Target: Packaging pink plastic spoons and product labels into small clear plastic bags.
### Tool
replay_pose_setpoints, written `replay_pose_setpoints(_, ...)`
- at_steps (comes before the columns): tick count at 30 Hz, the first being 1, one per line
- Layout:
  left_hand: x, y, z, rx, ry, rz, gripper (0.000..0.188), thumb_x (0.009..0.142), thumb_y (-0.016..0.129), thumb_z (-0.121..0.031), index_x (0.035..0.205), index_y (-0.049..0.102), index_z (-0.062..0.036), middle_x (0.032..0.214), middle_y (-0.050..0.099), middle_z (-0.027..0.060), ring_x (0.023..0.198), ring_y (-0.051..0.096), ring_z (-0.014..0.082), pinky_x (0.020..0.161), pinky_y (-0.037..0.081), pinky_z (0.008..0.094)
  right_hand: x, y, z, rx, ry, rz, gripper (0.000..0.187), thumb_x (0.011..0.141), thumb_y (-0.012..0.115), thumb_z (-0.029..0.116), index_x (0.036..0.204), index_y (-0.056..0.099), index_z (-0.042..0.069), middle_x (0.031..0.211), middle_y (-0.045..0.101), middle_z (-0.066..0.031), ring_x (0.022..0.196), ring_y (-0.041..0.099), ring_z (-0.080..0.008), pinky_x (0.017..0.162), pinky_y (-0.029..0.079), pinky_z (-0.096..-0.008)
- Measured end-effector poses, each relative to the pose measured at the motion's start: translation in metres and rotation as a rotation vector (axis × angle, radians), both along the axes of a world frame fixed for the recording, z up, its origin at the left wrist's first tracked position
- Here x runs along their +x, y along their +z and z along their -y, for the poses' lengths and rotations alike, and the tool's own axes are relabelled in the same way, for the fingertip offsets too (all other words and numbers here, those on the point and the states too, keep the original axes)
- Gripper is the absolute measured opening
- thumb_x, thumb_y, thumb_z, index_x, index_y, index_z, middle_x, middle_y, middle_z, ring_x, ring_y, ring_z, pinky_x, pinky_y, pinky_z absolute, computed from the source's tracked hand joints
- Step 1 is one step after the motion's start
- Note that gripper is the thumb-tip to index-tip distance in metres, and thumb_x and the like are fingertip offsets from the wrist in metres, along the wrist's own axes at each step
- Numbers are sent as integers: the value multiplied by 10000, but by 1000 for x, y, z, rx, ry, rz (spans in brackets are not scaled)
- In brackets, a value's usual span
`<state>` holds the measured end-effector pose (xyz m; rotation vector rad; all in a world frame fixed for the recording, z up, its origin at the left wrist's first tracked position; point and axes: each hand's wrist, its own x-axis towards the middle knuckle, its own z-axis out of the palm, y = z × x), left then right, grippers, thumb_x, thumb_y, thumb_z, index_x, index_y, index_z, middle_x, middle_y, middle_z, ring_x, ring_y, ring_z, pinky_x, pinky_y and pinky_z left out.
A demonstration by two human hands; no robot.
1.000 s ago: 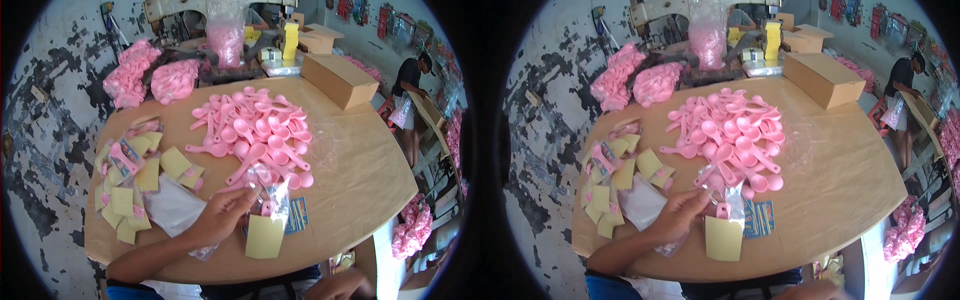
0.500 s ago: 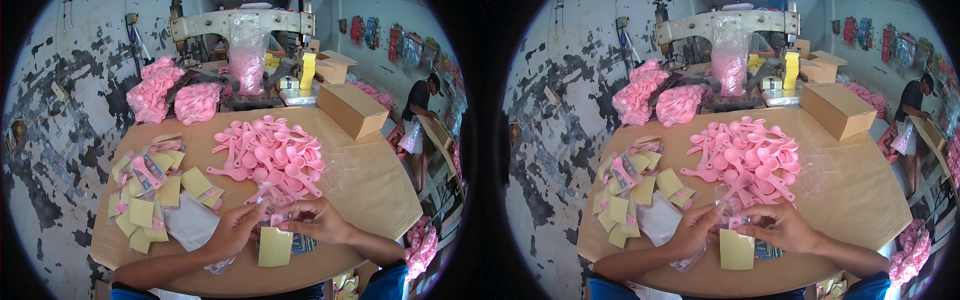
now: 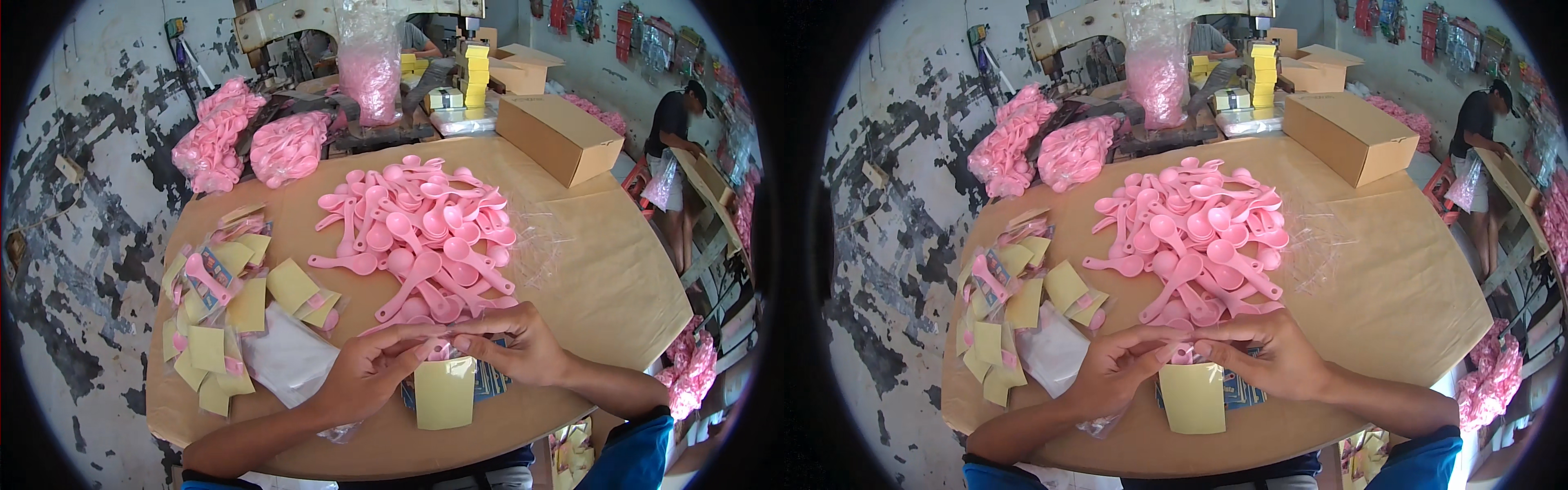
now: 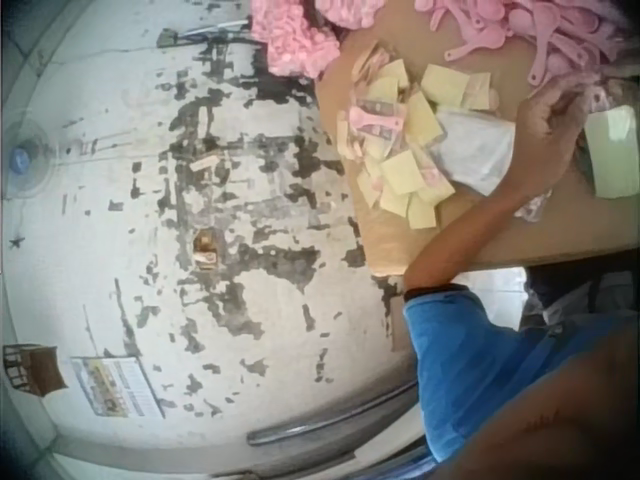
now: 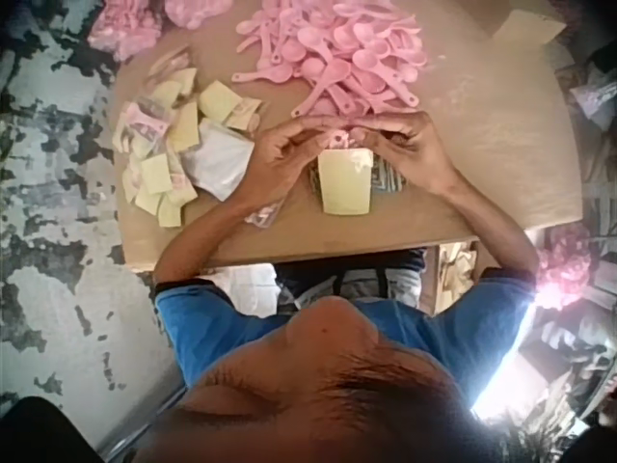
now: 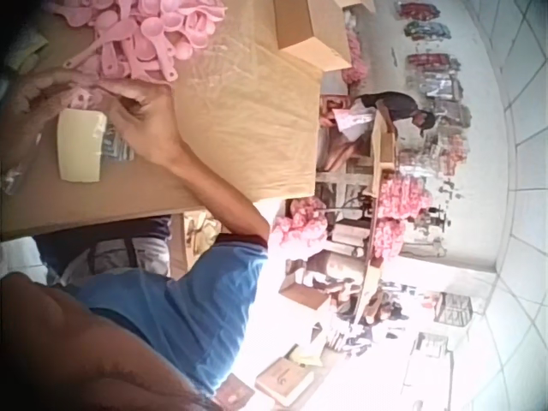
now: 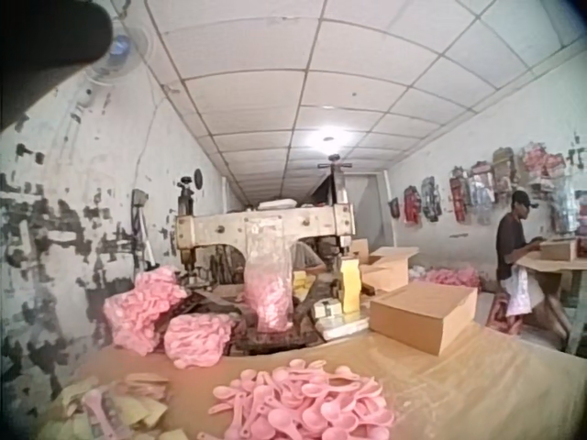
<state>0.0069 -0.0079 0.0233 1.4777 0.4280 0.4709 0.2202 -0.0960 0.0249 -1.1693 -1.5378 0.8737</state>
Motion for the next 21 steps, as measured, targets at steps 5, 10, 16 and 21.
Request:
replay_pose_setpoints(5,-1,-1,4,-55,-11,102,293,995,497,-81,1266,549,17,1198,614,94,1068,598,137,894,508,278,11,3,2,151,37,89,294,850,658,-19,1126,706,72,786,699,-57,694,593,-87,632,461,-258)
replay_pose_setpoints(10,0,-5,2,76,-4,113,248,1007,464,-74,1200,573,35,1089,650,77,976,622,107,837,510,230,27,4,-8,353,201,201,321,782,675,-43,1064,736,100,816,711,-44,728,621,-146,720,454,-309)
replay_pose_setpoints(16,-4,-2,0,275,-16,-30,190,1002,451,-58,1081,597,35,972,650,60,852,626,88,776,519,237,33,7,-13,414,302,271,260,765,692,-25,981,753,105,814,710,-23,712,612,-167,751,436,-321)
replay_pose_setpoints(21,1,1,0,367,-29,49,214,987,413,-11,1088,598,29,943,653,71,808,628,95,711,510,240,39,2,-12,403,308,272,236,763,695,-28,954,752,97,822,710,-21,723,593,-170,727,439,-313)
